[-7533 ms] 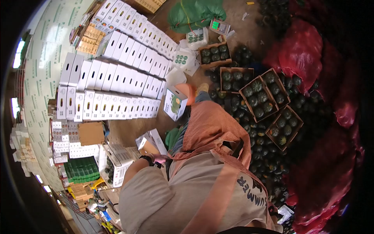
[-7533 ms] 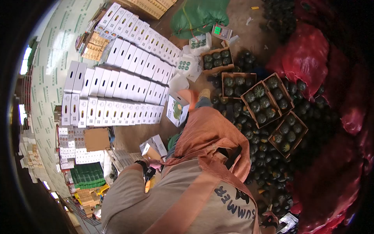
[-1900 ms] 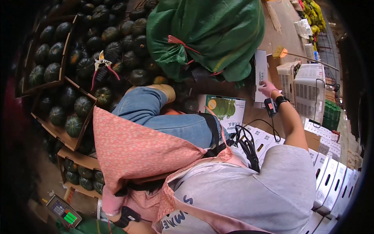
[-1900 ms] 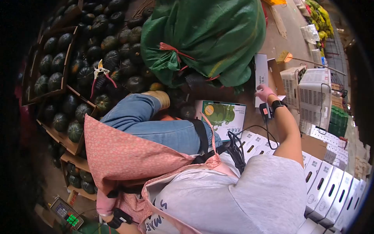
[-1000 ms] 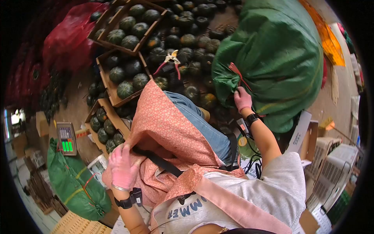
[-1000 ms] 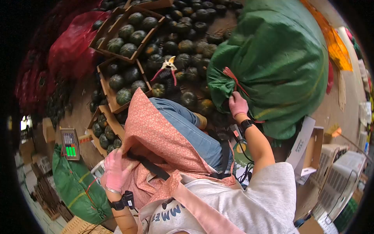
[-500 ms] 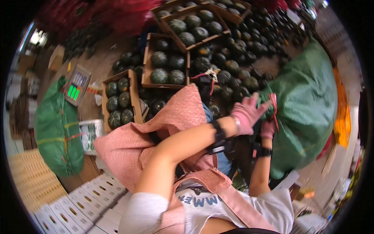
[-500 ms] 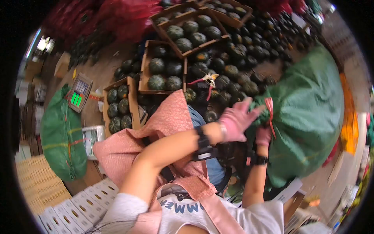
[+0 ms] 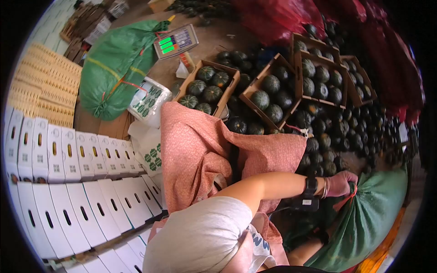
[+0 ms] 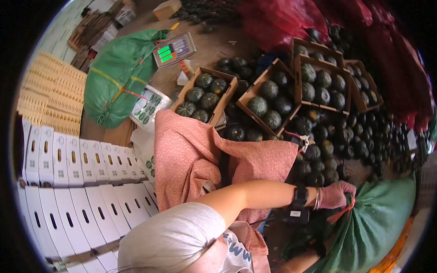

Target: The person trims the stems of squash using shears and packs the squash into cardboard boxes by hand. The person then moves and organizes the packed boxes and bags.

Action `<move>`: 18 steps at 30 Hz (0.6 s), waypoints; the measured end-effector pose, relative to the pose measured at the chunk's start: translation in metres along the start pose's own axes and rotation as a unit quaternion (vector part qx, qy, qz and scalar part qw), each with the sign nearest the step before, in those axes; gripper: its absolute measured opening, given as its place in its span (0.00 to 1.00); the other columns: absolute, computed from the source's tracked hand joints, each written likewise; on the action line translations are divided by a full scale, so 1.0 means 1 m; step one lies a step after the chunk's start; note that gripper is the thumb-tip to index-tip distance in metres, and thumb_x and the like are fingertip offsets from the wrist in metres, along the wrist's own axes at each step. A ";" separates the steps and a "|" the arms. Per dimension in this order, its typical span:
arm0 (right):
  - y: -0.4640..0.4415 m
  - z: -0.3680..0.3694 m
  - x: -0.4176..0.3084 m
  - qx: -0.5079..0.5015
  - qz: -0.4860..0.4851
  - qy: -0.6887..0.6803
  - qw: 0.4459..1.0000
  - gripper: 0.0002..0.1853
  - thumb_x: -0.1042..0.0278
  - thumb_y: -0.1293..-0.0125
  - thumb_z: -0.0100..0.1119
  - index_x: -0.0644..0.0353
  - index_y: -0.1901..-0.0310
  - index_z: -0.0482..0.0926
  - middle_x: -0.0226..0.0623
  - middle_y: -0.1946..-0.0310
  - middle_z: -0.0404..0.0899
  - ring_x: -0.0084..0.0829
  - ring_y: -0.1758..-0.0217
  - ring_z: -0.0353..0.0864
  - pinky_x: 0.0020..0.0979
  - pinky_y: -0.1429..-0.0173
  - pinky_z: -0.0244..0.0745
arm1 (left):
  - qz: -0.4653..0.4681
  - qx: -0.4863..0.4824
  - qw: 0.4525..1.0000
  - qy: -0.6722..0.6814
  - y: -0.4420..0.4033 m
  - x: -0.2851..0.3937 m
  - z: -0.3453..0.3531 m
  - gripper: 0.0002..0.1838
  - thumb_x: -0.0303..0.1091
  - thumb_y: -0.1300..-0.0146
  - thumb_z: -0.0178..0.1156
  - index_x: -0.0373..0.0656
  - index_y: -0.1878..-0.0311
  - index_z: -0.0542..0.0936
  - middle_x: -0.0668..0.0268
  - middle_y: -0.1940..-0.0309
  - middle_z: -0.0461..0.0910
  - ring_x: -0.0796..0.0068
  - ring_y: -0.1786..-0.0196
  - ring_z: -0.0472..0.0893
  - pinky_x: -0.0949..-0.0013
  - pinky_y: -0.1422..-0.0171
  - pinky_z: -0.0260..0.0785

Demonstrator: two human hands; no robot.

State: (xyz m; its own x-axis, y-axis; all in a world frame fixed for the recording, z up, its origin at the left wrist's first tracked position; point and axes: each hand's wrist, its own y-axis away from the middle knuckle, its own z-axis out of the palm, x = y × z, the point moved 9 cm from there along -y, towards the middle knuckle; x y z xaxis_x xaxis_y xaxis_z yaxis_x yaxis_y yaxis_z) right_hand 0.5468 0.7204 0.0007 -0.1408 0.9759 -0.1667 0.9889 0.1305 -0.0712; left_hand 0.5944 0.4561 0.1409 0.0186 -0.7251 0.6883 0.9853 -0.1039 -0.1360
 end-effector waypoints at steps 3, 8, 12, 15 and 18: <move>-0.011 -0.028 0.000 -0.007 -0.020 -0.049 0.999 0.18 0.72 0.34 0.44 0.66 0.43 0.68 0.51 0.46 0.70 0.46 0.43 0.68 0.40 0.38 0.61 | 0.032 0.059 0.997 -0.028 -0.004 0.007 -0.013 0.11 0.18 0.54 0.52 0.38 0.68 0.80 0.62 0.69 0.82 0.72 0.65 0.80 0.69 0.60 0.73; 0.015 -0.060 -0.113 -0.033 -0.173 -0.154 0.972 0.18 0.74 0.37 0.47 0.65 0.45 0.71 0.51 0.46 0.71 0.49 0.42 0.70 0.41 0.37 0.62 | 0.082 0.122 0.978 -0.147 -0.011 0.040 -0.053 0.07 0.22 0.51 0.55 0.38 0.69 0.81 0.63 0.70 0.82 0.74 0.64 0.80 0.71 0.57 0.72; 0.126 -0.125 -0.272 0.061 -0.455 -0.212 0.863 0.14 0.78 0.45 0.53 0.67 0.55 0.74 0.52 0.55 0.75 0.50 0.49 0.74 0.40 0.43 0.70 | 0.035 0.204 0.968 -0.141 -0.039 0.022 -0.105 0.05 0.24 0.49 0.55 0.38 0.74 0.80 0.63 0.83 0.79 0.73 0.82 0.77 0.71 0.75 0.70; 0.156 -0.046 -0.222 -0.150 -0.249 -0.252 0.923 0.07 0.74 0.42 0.52 0.66 0.64 0.76 0.50 0.60 0.76 0.51 0.53 0.76 0.40 0.48 0.72 | 0.123 0.297 0.917 -0.238 -0.030 0.046 -0.108 0.06 0.32 0.51 0.61 0.41 0.71 0.81 0.62 0.75 0.82 0.70 0.70 0.81 0.69 0.64 0.72; 0.169 0.061 -0.107 -0.108 -0.121 -0.135 0.978 0.13 0.69 0.37 0.48 0.65 0.57 0.78 0.51 0.60 0.78 0.49 0.58 0.77 0.39 0.55 0.73 | 0.107 0.263 0.889 -0.359 -0.027 0.060 -0.097 0.15 0.41 0.53 0.66 0.42 0.65 0.81 0.60 0.67 0.83 0.65 0.63 0.81 0.68 0.58 0.72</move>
State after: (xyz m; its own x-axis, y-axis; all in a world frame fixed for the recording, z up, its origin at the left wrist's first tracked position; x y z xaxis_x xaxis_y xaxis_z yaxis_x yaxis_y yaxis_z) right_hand 0.7258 0.6271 -0.0531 -0.3516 0.8340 -0.4253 0.9078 0.4147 0.0628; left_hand 0.5519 0.3489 0.1169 0.1327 -0.0484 0.9900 0.8859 0.4538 -0.0966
